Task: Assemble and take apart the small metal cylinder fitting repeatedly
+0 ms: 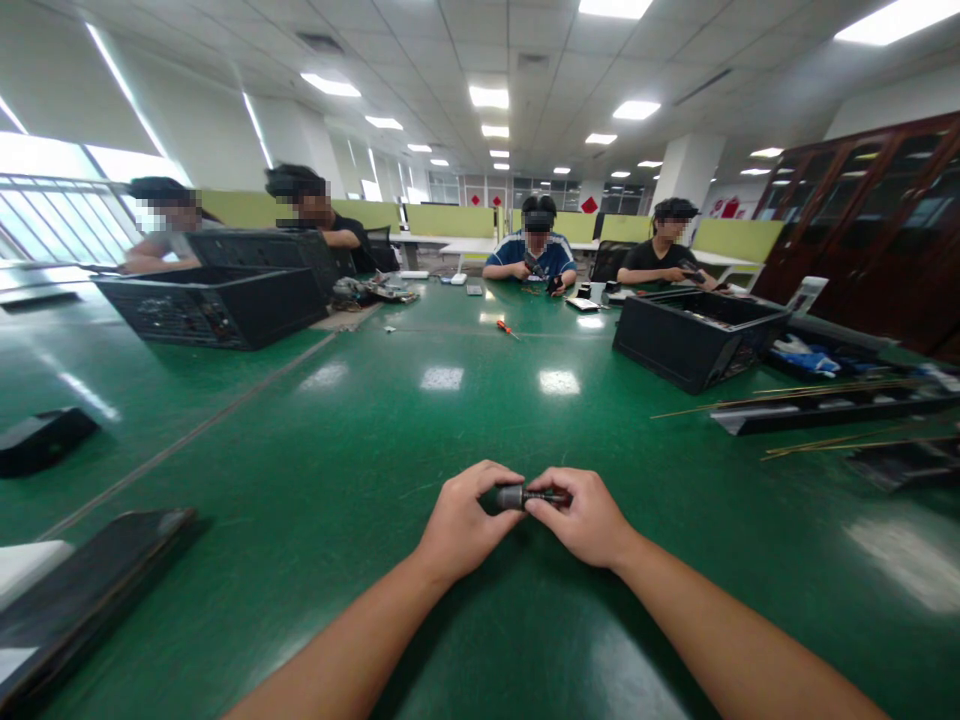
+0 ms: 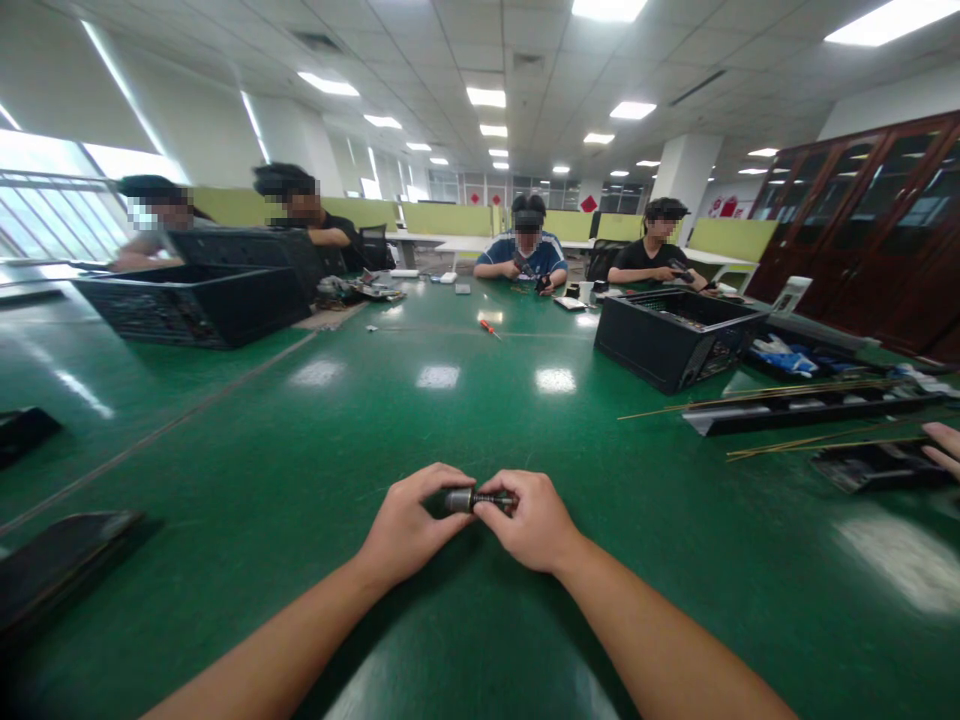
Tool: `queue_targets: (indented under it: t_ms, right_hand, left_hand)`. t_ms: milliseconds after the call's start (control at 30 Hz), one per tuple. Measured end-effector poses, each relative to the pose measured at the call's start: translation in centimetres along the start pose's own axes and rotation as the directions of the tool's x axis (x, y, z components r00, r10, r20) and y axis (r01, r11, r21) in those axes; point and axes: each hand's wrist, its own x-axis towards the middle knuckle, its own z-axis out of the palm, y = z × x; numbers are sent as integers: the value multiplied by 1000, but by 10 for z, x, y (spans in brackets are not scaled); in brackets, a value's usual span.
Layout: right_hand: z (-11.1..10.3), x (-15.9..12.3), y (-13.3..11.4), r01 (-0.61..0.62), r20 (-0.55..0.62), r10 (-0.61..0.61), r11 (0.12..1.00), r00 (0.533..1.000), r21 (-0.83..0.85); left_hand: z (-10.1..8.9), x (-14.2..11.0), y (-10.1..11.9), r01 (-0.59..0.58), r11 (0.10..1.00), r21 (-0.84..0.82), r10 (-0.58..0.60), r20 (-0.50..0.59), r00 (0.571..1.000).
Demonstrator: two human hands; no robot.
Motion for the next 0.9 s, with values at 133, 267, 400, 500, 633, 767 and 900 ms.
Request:
queue_targets:
  t_ms: [133,267,400,500,633,767,900]
  right_hand:
    - [-2,0,-1,-17,-17,17,1000,1000,-1]
    - [-3,1,0,-22,-18,22,1000,1000,-4]
    - [-3,1,1,-9,-22,9,1000,1000,-20]
    - [-4,1,1,-16,-23,16,999,1000,-31]
    - [-7,1,1,-35,-16,35,999,999,-37]
    - [-9,0,3,-46,-22,45,997,999,-56]
    - [-10,0,3,-45,-32,43,997,999,-58]
  left_hand:
    - [0,0,-2,12,1000,20,-11,-7,1000]
    - [0,1,-3,11,999,30,-11,-10,1000]
    - [-2,1,0,2,1000,28,-1,-24,1000]
    - [-3,1,2,2,999,33,0,-33,999]
    - [-4,1,1,-5,999,42,6,-34,999]
    - [-4,1,-2,12,998,64,-10,-42,999]
    - [-5,1,-2,5,998,70,0,-66,998]
